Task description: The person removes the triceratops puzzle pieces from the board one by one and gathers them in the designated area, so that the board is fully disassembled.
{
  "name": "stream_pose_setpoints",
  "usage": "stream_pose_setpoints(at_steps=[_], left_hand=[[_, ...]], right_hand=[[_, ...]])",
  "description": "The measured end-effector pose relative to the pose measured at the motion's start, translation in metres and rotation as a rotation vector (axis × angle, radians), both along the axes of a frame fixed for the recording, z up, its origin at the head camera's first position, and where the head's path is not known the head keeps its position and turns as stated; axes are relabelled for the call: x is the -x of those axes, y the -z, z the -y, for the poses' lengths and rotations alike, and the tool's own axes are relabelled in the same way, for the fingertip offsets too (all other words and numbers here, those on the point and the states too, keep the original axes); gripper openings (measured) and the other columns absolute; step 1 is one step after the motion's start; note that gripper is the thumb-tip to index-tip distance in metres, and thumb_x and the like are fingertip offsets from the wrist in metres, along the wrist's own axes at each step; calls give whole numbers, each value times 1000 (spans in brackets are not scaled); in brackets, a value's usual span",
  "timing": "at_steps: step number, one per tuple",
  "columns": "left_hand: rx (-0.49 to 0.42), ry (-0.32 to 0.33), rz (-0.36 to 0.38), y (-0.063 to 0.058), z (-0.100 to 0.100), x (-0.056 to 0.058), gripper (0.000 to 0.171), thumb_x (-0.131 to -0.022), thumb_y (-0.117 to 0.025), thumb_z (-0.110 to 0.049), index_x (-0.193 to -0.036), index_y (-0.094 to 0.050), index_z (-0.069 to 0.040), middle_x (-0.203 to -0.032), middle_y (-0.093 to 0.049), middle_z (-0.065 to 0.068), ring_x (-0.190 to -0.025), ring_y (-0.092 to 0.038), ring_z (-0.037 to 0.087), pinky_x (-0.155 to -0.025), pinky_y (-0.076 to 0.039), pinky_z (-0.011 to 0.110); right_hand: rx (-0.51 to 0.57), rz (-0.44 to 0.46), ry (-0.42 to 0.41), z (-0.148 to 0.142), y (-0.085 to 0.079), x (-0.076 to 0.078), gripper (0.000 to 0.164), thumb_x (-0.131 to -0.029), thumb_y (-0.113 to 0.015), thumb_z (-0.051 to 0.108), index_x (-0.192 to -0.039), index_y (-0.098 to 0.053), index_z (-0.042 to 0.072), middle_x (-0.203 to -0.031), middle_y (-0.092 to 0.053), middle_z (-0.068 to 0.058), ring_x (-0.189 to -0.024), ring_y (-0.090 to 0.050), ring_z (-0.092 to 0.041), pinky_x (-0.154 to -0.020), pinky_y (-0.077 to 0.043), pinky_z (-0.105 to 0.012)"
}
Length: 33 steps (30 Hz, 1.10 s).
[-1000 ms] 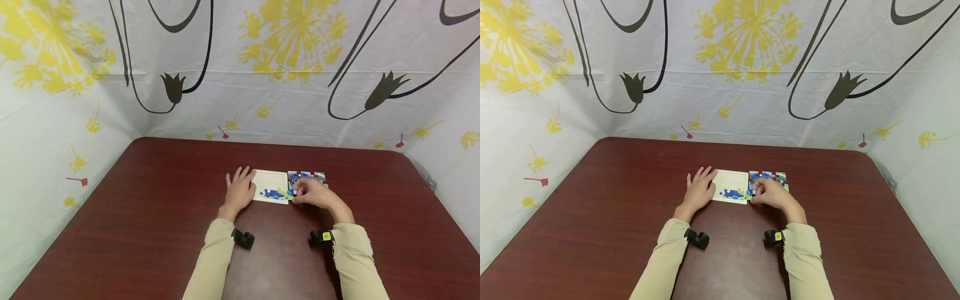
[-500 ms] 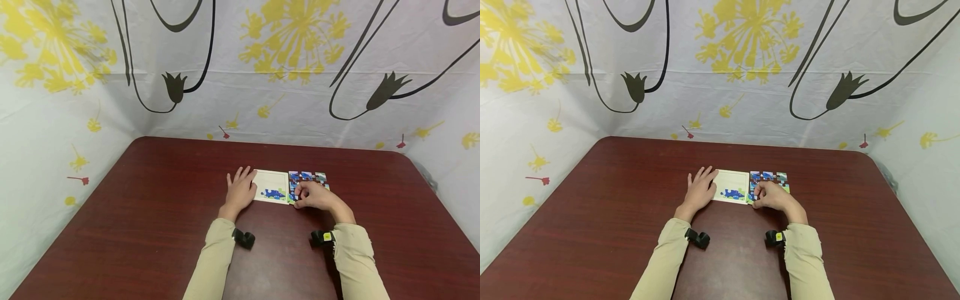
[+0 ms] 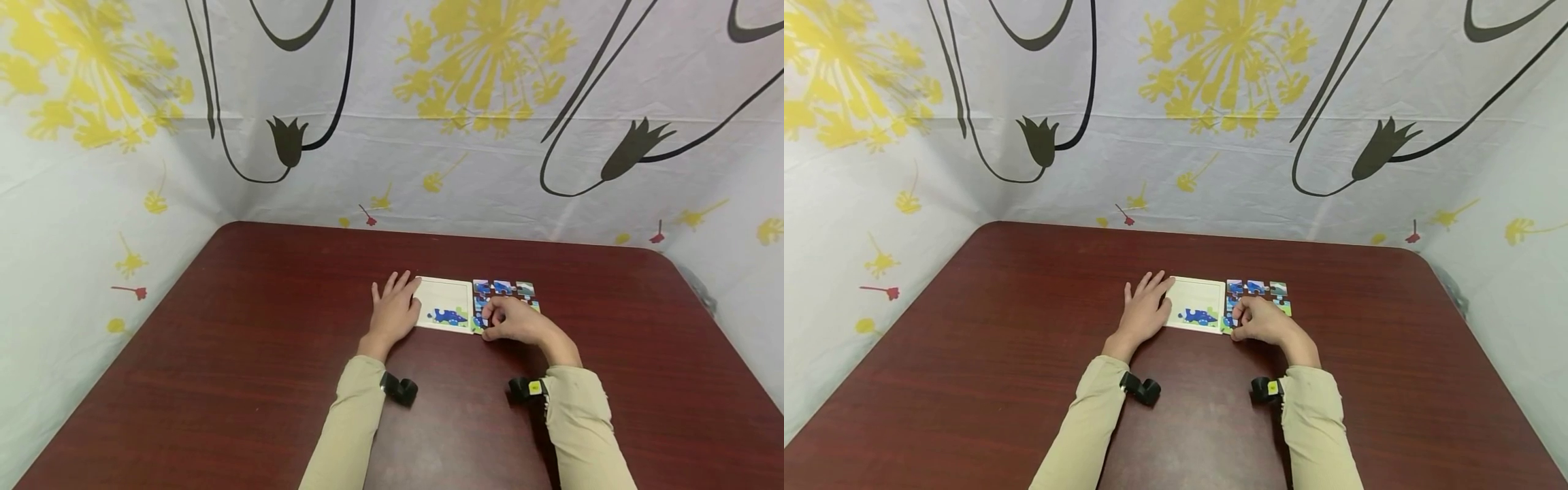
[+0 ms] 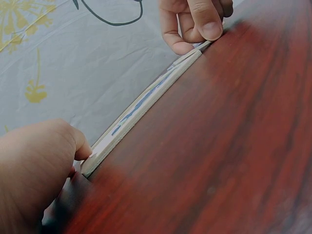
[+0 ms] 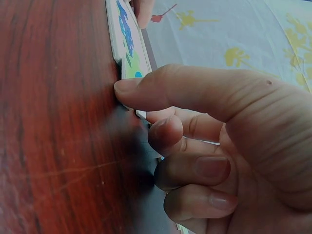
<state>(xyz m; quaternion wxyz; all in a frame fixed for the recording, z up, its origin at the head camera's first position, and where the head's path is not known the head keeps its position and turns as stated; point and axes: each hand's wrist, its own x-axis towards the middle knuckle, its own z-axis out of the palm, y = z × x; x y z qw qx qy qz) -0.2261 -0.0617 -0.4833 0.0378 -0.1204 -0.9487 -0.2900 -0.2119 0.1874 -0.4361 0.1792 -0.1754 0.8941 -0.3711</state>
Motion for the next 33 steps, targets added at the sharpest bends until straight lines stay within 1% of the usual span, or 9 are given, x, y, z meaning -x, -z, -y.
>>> stream_pose_setpoints(at_steps=[6, 12, 20, 25, 33], left_hand=[[9, -6, 8, 1, 0, 0, 45, -96, -42, -23, -141, -43, -21, -149, -30, 2, -140, -15, 22, -107, 2, 55], [7, -5, 6, 1, 1, 0, 45, -96, -42, -22, -141, -44, -21, -149, -31, 2, -140, -16, 23, -107, 1, 56], [-1, 4, -7, 2, 1, 1, 45, -96, -41, -22, -141, -44, -20, -149, -32, 4, -139, -16, 24, -107, 1, 56], [3, 2, -10, 3, 0, 1, 45, -95, -41, -22, -141, -44, -20, -148, -32, 4, -139, -16, 24, -107, 1, 56], [6, 0, -6, 2, 0, 1, 45, -96, -41, -22, -141, -44, -20, -149, -32, 4, -139, -16, 24, -107, 1, 57]], right_hand=[[-2, -7, 7, 0, 1, 0, 28, -75, -74, 8, -90, -53, -2, -63, -43, -2, -57, -41, -16, -57, -36, -31], [-2, -25, 0, 1, 3, 0, 28, -77, -74, 12, -91, -53, 0, -63, -44, -2, -58, -42, -16, -58, -37, -32], [-7, -15, 9, 0, 2, -1, 27, -76, -73, 7, -91, -52, -1, -61, -43, -2, -56, -41, -16, -56, -36, -31], [-8, -14, 9, 1, 2, -1, 27, -75, -73, 7, -90, -52, -1, -63, -43, -2, -57, -42, -16, -56, -36, -31], [-41, -16, 29, -1, 0, -2, 26, -75, -73, 8, -89, -52, 0, -64, -44, -3, -58, -42, -16, -56, -36, -31]])
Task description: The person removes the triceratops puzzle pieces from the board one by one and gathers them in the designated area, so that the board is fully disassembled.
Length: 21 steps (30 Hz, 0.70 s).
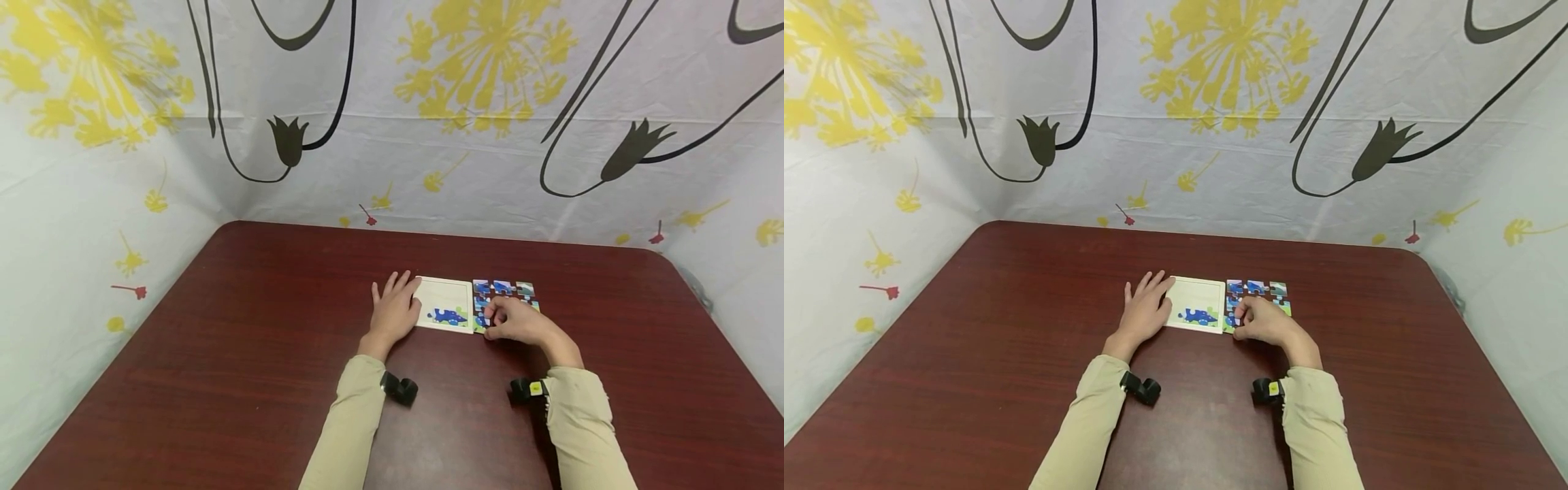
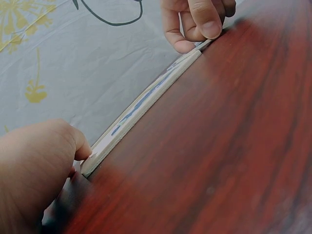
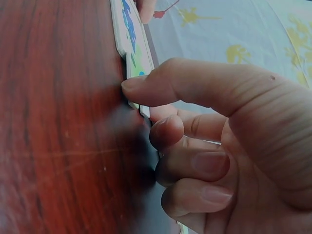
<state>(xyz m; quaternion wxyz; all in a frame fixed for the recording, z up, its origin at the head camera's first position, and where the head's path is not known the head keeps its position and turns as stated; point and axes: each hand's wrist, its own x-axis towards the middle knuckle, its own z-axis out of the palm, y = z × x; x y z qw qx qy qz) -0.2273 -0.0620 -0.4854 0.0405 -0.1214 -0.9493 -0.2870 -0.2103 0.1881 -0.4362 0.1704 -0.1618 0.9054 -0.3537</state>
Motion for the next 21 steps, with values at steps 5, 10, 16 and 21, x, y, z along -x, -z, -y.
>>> stream_pose_setpoints(at_steps=[5, 10, 16, 21], left_hand=[[1, -3, 2, 0, -1, -1, 46, -96, -41, -22, -141, -44, -21, -149, -31, 2, -140, -16, 23, -107, 1, 56], [1, -4, 0, 0, 0, -1, 46, -96, -42, -23, -141, -44, -20, -149, -31, 2, -139, -16, 23, -107, 1, 56], [-4, 4, -6, 0, 0, -1, 45, -96, -42, -22, -141, -44, -20, -149, -32, 4, -139, -16, 24, -107, 1, 57], [-9, 7, -9, 0, 0, -1, 45, -96, -42, -21, -141, -44, -20, -149, -32, 4, -139, -16, 25, -107, 1, 57]], right_hand=[[-1, -1, 5, 0, 1, 0, 27, -75, -73, 8, -90, -52, 0, -65, -45, -2, -58, -43, -16, -57, -36, -31], [-4, -8, 9, 1, 1, 0, 30, -76, -73, 9, -94, -51, -1, -66, -46, -3, -58, -43, -16, -57, -36, -31], [0, -47, 34, 0, -2, -1, 38, -80, -70, 16, -102, -45, -4, -68, -45, -5, -58, -42, -16, -57, -37, -32], [11, -104, 59, -1, -4, -2, 28, -83, -65, 12, -99, -49, -3, -67, -47, -4, -56, -42, -17, -55, -37, -32]])
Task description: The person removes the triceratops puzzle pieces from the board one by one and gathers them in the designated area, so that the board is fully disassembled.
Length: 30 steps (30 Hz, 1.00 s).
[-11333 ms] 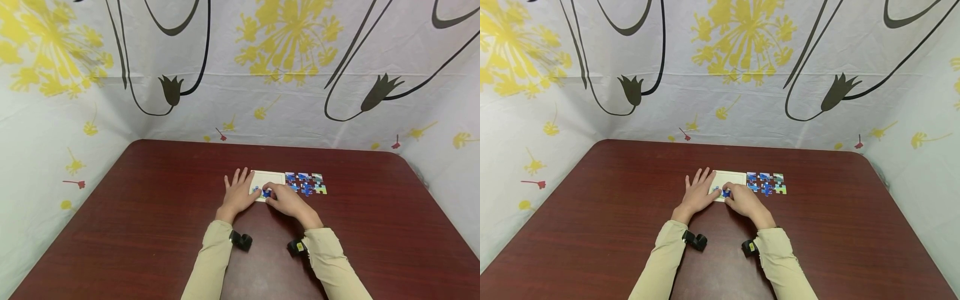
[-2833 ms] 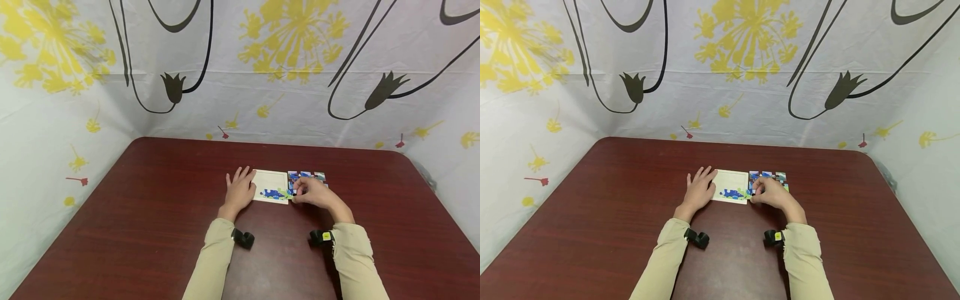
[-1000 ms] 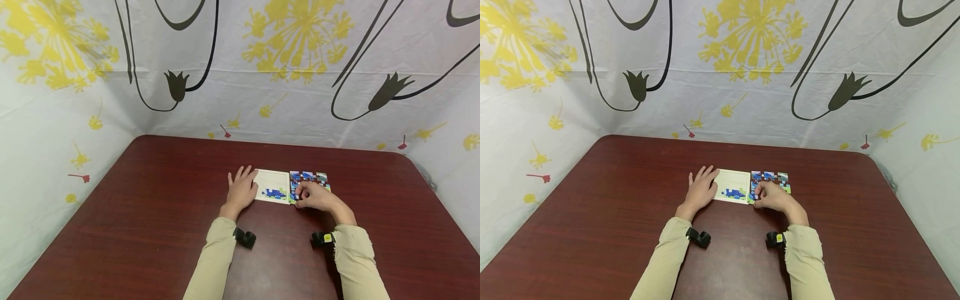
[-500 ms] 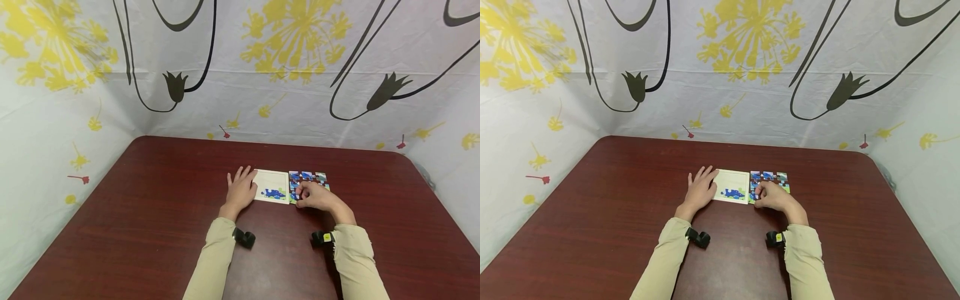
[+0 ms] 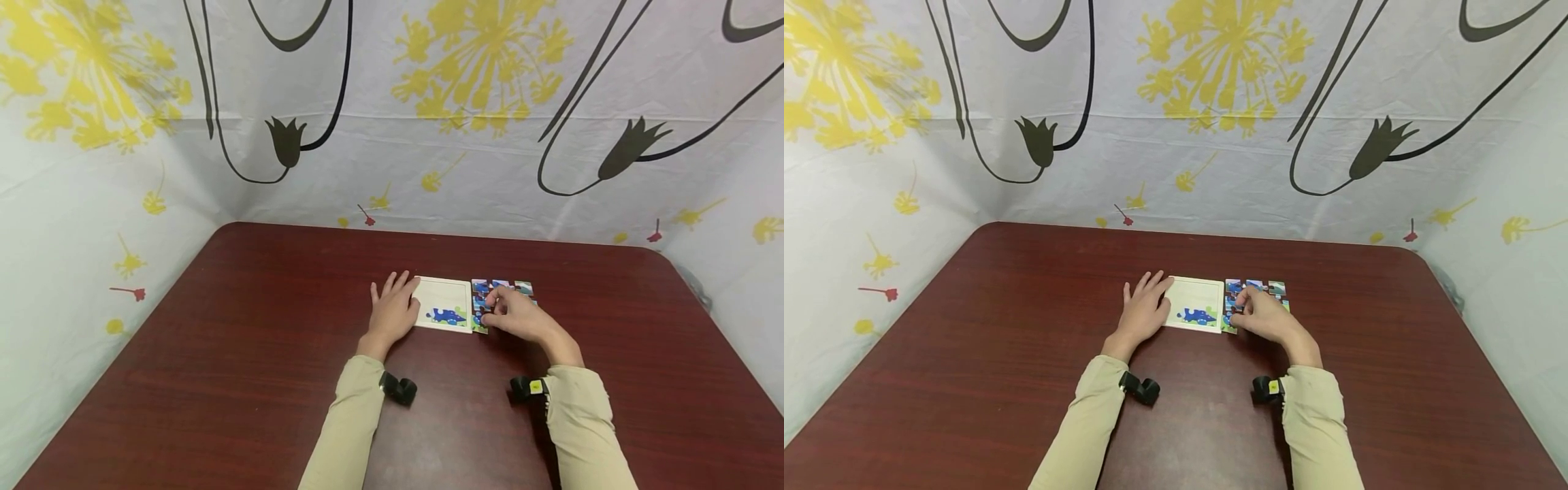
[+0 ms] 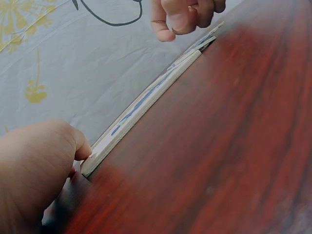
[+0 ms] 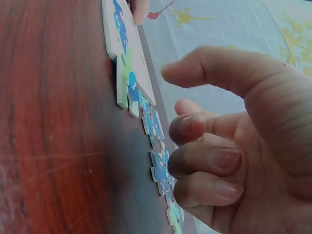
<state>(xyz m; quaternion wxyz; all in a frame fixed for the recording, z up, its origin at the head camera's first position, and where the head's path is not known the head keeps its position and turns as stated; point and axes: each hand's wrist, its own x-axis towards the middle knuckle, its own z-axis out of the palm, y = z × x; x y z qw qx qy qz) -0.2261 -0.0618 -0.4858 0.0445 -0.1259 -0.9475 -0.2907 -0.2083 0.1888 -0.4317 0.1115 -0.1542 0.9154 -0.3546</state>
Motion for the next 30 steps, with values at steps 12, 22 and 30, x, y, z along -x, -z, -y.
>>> stream_pose_setpoints(at_steps=[12, 22, 30], left_hand=[[-2, 1, 0, -2, 1, -1, 45, -96, -42, -21, -141, -44, -19, -149, -32, 5, -139, -17, 25, -106, 0, 58], [-6, 8, 1, -2, -1, -1, 45, -96, -41, -21, -141, -44, -19, -149, -31, 5, -139, -16, 25, -106, 1, 57], [-5, 2, 5, -1, 0, -1, 45, -96, -41, -21, -141, -44, -19, -149, -31, 5, -139, -16, 25, -107, 1, 57]], right_hand=[[8, -110, 50, 1, -1, 2, 11, -85, -62, 9, -89, -53, 2, -69, -48, -4, -58, -42, -17, -55, -36, -32], [10, -94, 25, 9, 1, -1, 13, -87, -64, 15, -84, -54, 6, -69, -50, -3, -58, -44, -16, -53, -38, -31], [15, -86, -4, 13, 1, -2, 14, -87, -63, 15, -86, -54, 5, -69, -51, -3, -56, -43, -16, -53, -37, -31]])
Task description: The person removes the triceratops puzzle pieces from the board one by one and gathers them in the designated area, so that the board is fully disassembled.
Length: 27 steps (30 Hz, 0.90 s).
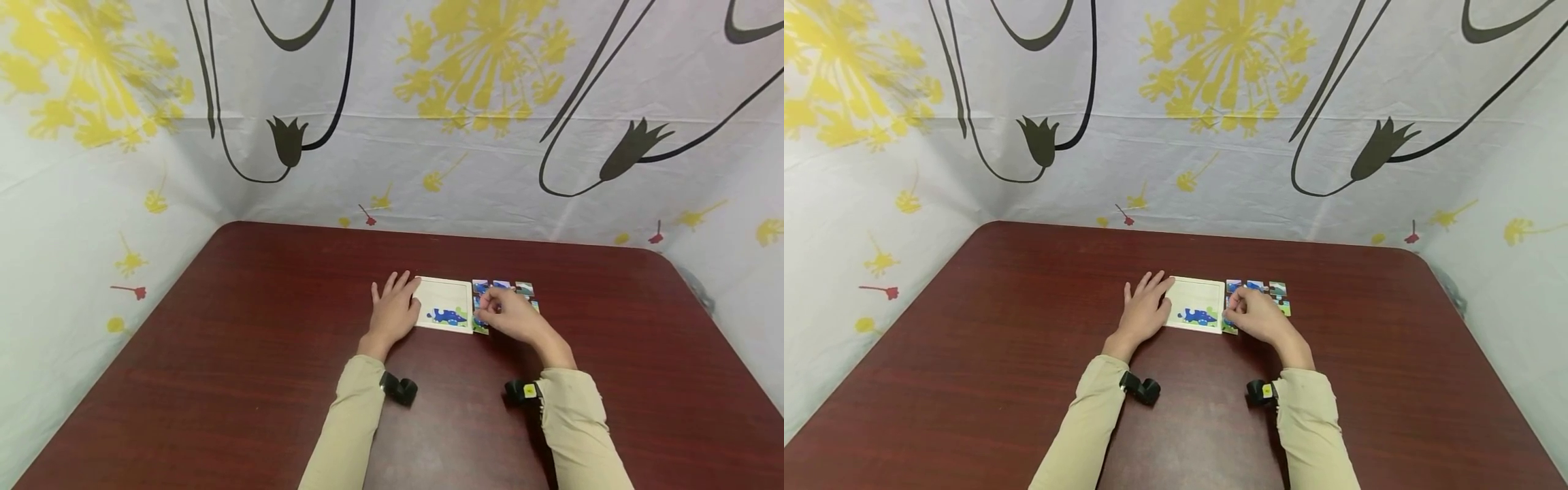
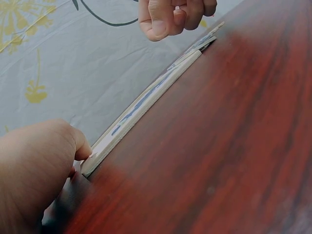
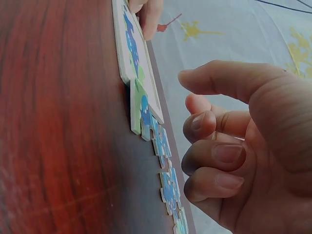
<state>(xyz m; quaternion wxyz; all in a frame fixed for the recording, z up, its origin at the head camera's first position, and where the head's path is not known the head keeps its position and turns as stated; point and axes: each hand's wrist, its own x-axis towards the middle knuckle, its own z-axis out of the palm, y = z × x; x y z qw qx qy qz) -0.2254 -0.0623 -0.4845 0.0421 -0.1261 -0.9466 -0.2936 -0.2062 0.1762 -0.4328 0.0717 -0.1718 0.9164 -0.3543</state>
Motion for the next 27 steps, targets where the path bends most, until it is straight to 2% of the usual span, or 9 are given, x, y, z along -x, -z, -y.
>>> stream_pose_setpoints(at_steps=[6, 12, 21, 27], left_hand=[[-2, -4, -1, 1, 2, 0, 45, -96, -41, -21, -141, -44, -20, -149, -31, 4, -139, -16, 24, -107, 1, 57], [-3, -3, -6, 1, 2, 0, 45, -96, -42, -21, -141, -44, -20, -148, -32, 4, -139, -16, 25, -107, 1, 57], [16, -5, -4, 2, 0, 1, 45, -96, -42, -21, -141, -44, -20, -149, -32, 4, -139, -16, 24, -107, 0, 58], [12, -5, -12, 3, 1, 1, 45, -96, -42, -20, -141, -44, -19, -148, -32, 4, -139, -17, 25, -107, 0, 57]], right_hand=[[-8, 7, -47, 10, 3, 2, 12, -86, -64, 13, -86, -54, 6, -69, -50, -2, -56, -44, -16, -54, -38, -32], [-25, -3, -56, 15, 9, 2, 9, -87, -63, 14, -87, -56, 9, -70, -50, -1, -57, -44, -15, -55, -38, -32], [-33, 21, -91, 17, 12, 1, 13, -89, -63, 23, -82, -60, 12, -66, -54, 1, -55, -48, -15, -53, -41, -31], [-2, -11, -95, 19, 11, 1, 12, -86, -66, 16, -86, -56, 9, -65, -49, 0, -54, -44, -14, -53, -38, -29]])
